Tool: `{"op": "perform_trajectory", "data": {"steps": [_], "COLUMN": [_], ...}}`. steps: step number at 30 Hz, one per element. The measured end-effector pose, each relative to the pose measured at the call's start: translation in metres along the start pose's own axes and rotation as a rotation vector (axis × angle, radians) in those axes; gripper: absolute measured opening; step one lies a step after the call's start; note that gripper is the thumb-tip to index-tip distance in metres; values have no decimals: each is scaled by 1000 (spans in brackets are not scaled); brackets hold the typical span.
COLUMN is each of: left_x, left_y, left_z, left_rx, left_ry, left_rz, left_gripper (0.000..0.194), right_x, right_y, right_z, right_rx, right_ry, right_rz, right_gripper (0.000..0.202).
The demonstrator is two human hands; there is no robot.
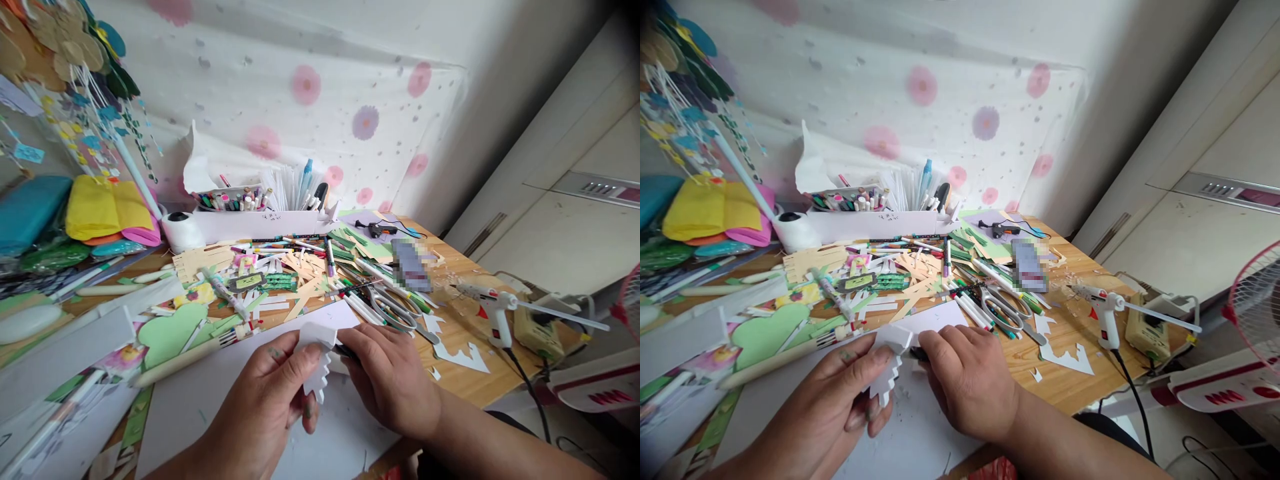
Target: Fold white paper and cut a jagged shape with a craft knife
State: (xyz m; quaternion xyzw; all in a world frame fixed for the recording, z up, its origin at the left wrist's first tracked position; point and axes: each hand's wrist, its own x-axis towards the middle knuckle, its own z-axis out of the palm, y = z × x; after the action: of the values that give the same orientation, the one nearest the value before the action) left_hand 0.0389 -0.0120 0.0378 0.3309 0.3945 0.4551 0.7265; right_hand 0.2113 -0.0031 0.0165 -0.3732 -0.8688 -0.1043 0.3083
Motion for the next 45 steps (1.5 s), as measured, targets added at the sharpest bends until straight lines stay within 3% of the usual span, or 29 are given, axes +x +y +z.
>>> {"op": "perform_trajectory", "data": {"steps": [6,12,17,23,29,35,41,45], "left_x": [5,14,9,6,7,6,6,3], "left_y": [-3,1,2,-3,0,1,0,-2], "left_z": [-6,-11,-10,-15,-16,-19,-18,-14], "left_rx": [104,22,-100,-135,-109,-95,-40,-98], "left_ry": [1,184,-24,-143,-187,-217,-253,-301], "left_rz": [93,119,-30,-71,-133,-214,-208,-196], "left_gripper": [21,24,27,27,19,25,23,24], "right_x": [0,-3,-1,-1,-2,1,4,1], "right_y": [-3,-6,-5,0,2,0,-1,-6], "right_z": [2,-1,-6,-11,-14,-20,-23,-20], "right_rx": [-45,-46,238,400,375,349,329,394], "right_ry": [-41,75,-59,-156,-206,-252,-355,-265], "right_rz": [39,30,158,195,175,153,153,142], "right_gripper": [15,18,15,11,10,10,11,10]}}
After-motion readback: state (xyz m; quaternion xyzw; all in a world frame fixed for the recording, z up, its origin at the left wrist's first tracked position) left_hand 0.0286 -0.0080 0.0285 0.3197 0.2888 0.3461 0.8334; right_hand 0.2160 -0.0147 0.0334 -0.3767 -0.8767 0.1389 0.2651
